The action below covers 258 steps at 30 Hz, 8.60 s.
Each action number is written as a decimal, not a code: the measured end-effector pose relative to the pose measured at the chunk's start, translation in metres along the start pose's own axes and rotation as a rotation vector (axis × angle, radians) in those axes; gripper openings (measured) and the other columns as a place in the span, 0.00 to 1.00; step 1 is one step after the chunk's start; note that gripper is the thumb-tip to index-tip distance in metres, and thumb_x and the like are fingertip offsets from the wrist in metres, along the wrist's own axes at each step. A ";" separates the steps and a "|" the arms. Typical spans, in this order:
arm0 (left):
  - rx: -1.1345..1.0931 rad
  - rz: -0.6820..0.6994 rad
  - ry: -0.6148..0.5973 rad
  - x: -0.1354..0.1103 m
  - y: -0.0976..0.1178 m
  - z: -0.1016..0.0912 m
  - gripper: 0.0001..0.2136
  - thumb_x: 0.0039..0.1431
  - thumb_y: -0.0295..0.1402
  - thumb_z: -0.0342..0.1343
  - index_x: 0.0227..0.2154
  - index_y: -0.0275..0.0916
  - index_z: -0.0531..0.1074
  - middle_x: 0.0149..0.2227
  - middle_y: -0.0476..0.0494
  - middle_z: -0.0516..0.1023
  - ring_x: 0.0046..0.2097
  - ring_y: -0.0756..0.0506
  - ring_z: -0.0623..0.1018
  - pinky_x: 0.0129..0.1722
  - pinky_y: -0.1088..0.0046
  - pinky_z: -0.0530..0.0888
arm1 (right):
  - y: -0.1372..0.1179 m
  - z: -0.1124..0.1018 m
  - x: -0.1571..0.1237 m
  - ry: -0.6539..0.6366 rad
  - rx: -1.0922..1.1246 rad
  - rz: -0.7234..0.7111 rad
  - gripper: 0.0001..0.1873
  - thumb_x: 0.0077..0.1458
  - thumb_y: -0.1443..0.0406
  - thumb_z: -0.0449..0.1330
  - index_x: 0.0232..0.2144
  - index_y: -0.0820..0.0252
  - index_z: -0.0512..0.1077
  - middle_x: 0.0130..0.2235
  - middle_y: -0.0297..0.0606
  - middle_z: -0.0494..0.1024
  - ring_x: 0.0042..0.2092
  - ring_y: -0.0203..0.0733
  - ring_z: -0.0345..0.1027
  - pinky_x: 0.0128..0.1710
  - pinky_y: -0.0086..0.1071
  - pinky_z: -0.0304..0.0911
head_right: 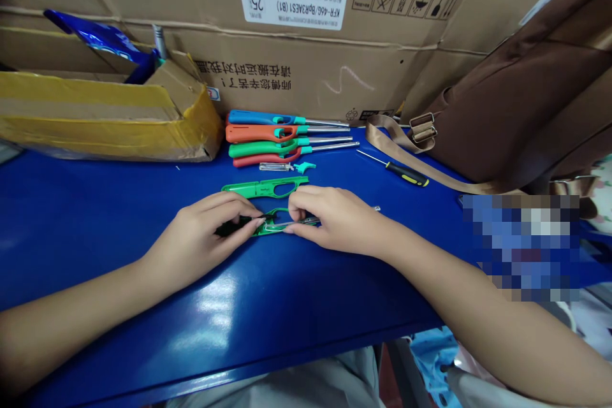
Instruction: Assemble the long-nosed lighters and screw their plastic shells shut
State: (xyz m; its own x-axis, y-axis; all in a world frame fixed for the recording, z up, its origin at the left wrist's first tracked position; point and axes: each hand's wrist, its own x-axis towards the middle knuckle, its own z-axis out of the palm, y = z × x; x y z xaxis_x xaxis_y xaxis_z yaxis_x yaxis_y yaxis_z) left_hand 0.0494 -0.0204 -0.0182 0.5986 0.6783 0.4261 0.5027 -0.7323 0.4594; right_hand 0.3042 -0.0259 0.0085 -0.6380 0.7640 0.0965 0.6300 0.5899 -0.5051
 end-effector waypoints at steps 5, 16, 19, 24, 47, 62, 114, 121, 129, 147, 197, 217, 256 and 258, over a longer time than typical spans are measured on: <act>-0.006 0.007 0.000 -0.001 0.000 0.000 0.05 0.68 0.32 0.57 0.36 0.38 0.76 0.37 0.45 0.80 0.41 0.44 0.79 0.42 0.67 0.76 | -0.001 0.000 0.000 0.008 -0.004 -0.010 0.10 0.64 0.60 0.62 0.33 0.57 0.66 0.34 0.30 0.72 0.32 0.34 0.60 0.33 0.29 0.53; -0.018 0.016 0.003 0.000 -0.001 -0.001 0.05 0.67 0.32 0.56 0.37 0.38 0.76 0.38 0.45 0.80 0.40 0.45 0.79 0.42 0.67 0.76 | -0.002 0.001 0.001 0.017 -0.049 -0.025 0.11 0.64 0.60 0.61 0.31 0.58 0.65 0.33 0.31 0.71 0.33 0.34 0.61 0.33 0.29 0.53; -0.007 0.020 0.007 0.000 0.000 -0.002 0.05 0.67 0.32 0.57 0.37 0.38 0.75 0.37 0.45 0.80 0.40 0.46 0.79 0.41 0.69 0.76 | -0.002 0.000 0.001 0.005 -0.061 -0.028 0.11 0.65 0.61 0.60 0.32 0.58 0.65 0.34 0.32 0.71 0.33 0.35 0.61 0.33 0.29 0.53; -0.005 0.022 0.006 0.000 0.000 -0.001 0.04 0.67 0.31 0.57 0.37 0.38 0.76 0.37 0.46 0.80 0.40 0.45 0.79 0.41 0.69 0.75 | -0.005 0.003 0.001 0.004 -0.109 -0.022 0.12 0.62 0.59 0.62 0.32 0.57 0.65 0.34 0.32 0.70 0.32 0.34 0.60 0.31 0.29 0.51; -0.012 0.083 0.077 -0.006 0.002 -0.001 0.08 0.62 0.32 0.63 0.42 0.37 0.79 0.41 0.42 0.82 0.42 0.44 0.81 0.45 0.65 0.79 | -0.002 -0.003 -0.001 0.001 0.133 0.037 0.02 0.59 0.68 0.64 0.35 0.60 0.78 0.38 0.36 0.77 0.35 0.34 0.67 0.34 0.29 0.59; 0.020 0.117 0.037 -0.006 0.001 -0.003 0.08 0.64 0.33 0.62 0.43 0.37 0.79 0.41 0.43 0.83 0.42 0.43 0.80 0.45 0.63 0.77 | 0.016 -0.026 -0.007 -0.057 0.148 0.124 0.08 0.58 0.62 0.66 0.33 0.61 0.79 0.33 0.36 0.78 0.31 0.34 0.64 0.32 0.29 0.58; -0.052 0.180 -0.004 -0.009 -0.003 0.003 0.19 0.64 0.33 0.63 0.56 0.37 0.71 0.46 0.41 0.82 0.46 0.44 0.81 0.47 0.68 0.79 | 0.000 0.009 0.000 0.031 -0.241 -0.323 0.16 0.69 0.66 0.52 0.50 0.58 0.77 0.41 0.42 0.78 0.41 0.40 0.72 0.39 0.32 0.66; -0.058 0.166 -0.005 -0.010 -0.004 0.004 0.19 0.64 0.36 0.63 0.56 0.38 0.71 0.47 0.42 0.81 0.47 0.44 0.82 0.47 0.69 0.79 | 0.000 0.013 0.000 0.047 -0.352 -0.386 0.18 0.67 0.70 0.51 0.53 0.61 0.75 0.41 0.44 0.78 0.42 0.42 0.71 0.38 0.33 0.66; -0.046 0.181 -0.001 -0.009 -0.002 0.004 0.19 0.64 0.35 0.63 0.56 0.38 0.71 0.47 0.41 0.82 0.46 0.44 0.82 0.47 0.68 0.80 | -0.005 0.007 -0.001 0.023 -0.328 -0.303 0.15 0.69 0.66 0.52 0.50 0.57 0.76 0.43 0.42 0.79 0.44 0.43 0.73 0.41 0.34 0.67; -0.099 0.197 -0.153 -0.007 0.002 -0.001 0.20 0.68 0.30 0.55 0.62 0.40 0.67 0.49 0.39 0.79 0.50 0.43 0.77 0.52 0.62 0.76 | 0.009 -0.004 0.000 0.241 -0.124 0.072 0.14 0.64 0.66 0.56 0.50 0.57 0.75 0.45 0.42 0.75 0.42 0.42 0.70 0.42 0.35 0.67; -0.065 0.279 0.094 0.005 0.009 -0.005 0.05 0.62 0.25 0.64 0.40 0.37 0.76 0.36 0.47 0.82 0.40 0.47 0.77 0.45 0.69 0.73 | -0.017 0.009 0.012 -0.004 0.948 0.334 0.20 0.51 0.53 0.70 0.35 0.64 0.74 0.33 0.32 0.76 0.34 0.32 0.66 0.37 0.28 0.61; -0.080 0.114 0.105 0.002 0.007 -0.004 0.02 0.66 0.27 0.58 0.38 0.37 0.75 0.36 0.47 0.80 0.39 0.48 0.77 0.44 0.73 0.73 | -0.015 0.002 0.003 0.015 0.725 0.264 0.14 0.53 0.62 0.70 0.39 0.64 0.76 0.31 0.29 0.74 0.27 0.27 0.57 0.28 0.26 0.55; -0.076 0.099 -0.183 -0.001 0.004 -0.004 0.11 0.69 0.33 0.54 0.50 0.40 0.77 0.44 0.41 0.78 0.45 0.43 0.77 0.46 0.61 0.75 | -0.009 -0.026 -0.012 -0.179 -0.021 -0.083 0.08 0.63 0.72 0.56 0.34 0.60 0.75 0.34 0.36 0.78 0.37 0.37 0.70 0.38 0.30 0.60; -0.069 0.096 -0.187 -0.002 0.004 -0.004 0.11 0.69 0.34 0.54 0.50 0.40 0.77 0.44 0.41 0.78 0.45 0.42 0.76 0.47 0.61 0.75 | -0.009 -0.023 -0.011 -0.168 -0.022 -0.093 0.08 0.63 0.71 0.56 0.35 0.60 0.75 0.35 0.36 0.78 0.37 0.37 0.70 0.38 0.30 0.60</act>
State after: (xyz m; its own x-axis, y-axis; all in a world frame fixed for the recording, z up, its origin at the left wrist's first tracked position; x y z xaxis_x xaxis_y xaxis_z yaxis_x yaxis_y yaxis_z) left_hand 0.0479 -0.0245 -0.0139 0.7503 0.5777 0.3214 0.3978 -0.7828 0.4785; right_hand 0.3155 -0.0335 0.0318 -0.7577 0.6526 -0.0040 0.5734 0.6627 -0.4817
